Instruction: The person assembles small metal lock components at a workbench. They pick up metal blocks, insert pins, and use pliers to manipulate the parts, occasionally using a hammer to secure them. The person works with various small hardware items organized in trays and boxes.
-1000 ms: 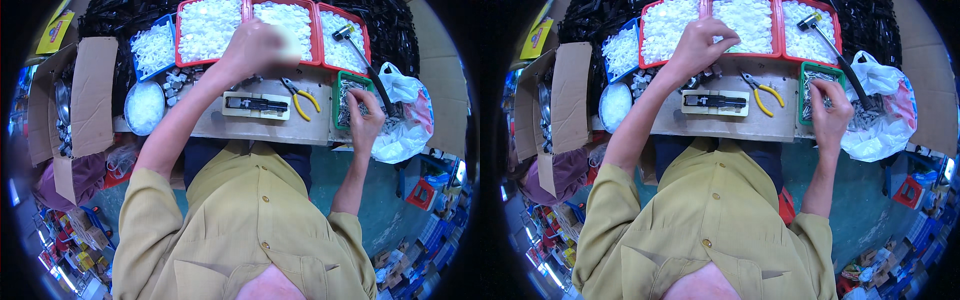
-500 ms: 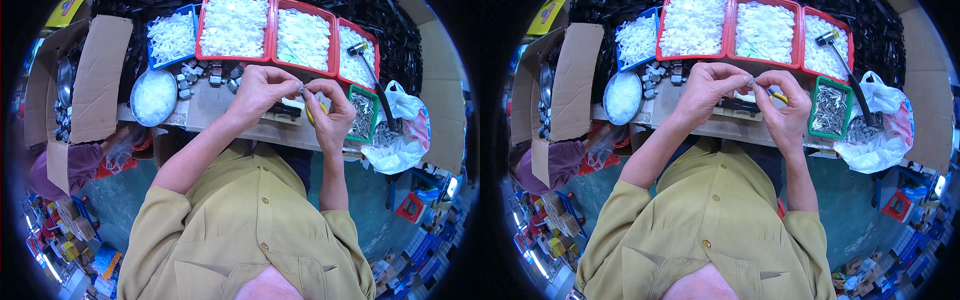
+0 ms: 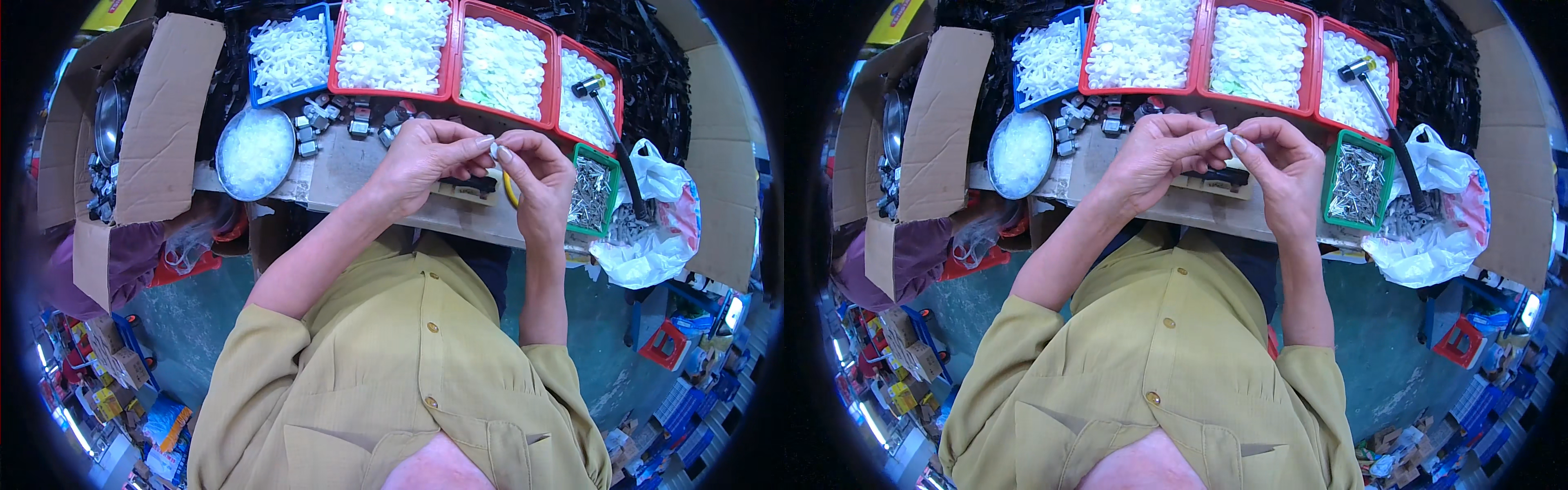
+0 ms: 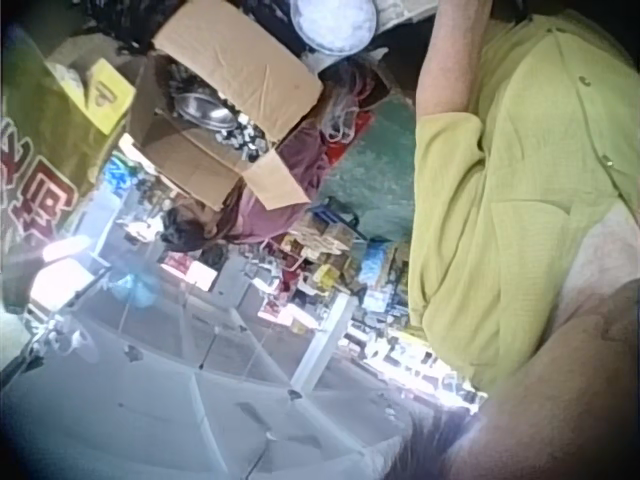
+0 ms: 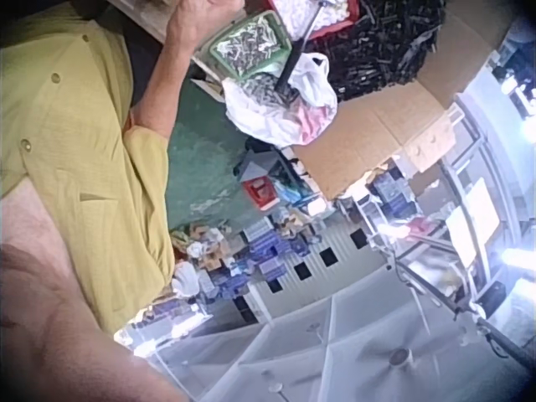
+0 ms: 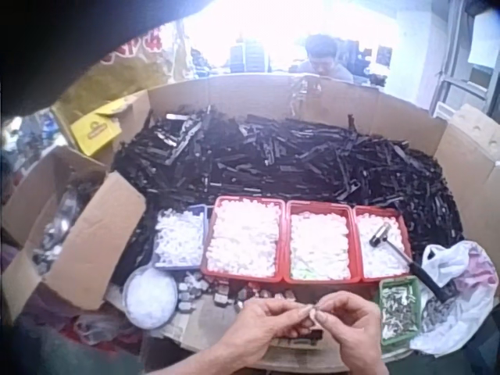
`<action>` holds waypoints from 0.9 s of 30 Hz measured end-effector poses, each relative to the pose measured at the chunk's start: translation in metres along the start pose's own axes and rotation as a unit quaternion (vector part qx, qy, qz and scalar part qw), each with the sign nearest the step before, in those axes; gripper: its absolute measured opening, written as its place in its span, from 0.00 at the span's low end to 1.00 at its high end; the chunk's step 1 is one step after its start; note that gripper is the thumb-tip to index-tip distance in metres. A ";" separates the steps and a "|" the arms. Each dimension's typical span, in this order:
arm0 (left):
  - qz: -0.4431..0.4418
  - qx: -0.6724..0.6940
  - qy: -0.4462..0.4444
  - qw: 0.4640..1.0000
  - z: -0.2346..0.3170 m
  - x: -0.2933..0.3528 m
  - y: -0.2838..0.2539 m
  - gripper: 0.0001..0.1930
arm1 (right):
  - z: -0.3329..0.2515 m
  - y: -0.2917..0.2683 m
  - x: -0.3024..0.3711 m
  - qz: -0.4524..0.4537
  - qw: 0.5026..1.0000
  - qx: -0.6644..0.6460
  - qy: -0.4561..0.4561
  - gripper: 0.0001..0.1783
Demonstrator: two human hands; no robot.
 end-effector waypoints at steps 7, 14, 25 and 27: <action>-0.025 0.063 -0.024 0.997 -0.018 0.003 0.001 0.10 | -0.011 0.005 0.007 0.054 0.995 0.076 -0.039 0.06; -0.001 0.070 -0.021 0.997 -0.019 0.011 0.003 0.10 | -0.025 0.019 0.020 0.041 0.913 0.375 -0.154 0.08; 0.147 -0.630 0.202 0.736 0.029 0.075 0.015 0.10 | 0.011 0.038 0.017 -0.027 0.907 0.410 -0.090 0.07; 0.127 -0.692 0.220 0.675 0.019 0.080 0.020 0.10 | 0.017 0.041 0.015 -0.037 0.902 0.421 -0.091 0.08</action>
Point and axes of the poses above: each hand's wrist, its own x-axis away from the middle knuckle, its own y-axis out of the palm, z = x × y, the point moved 8 cm from there along -x, towards the middle knuckle, and after that the axes turned 15 degrees about -z, right-handed, at the moved point
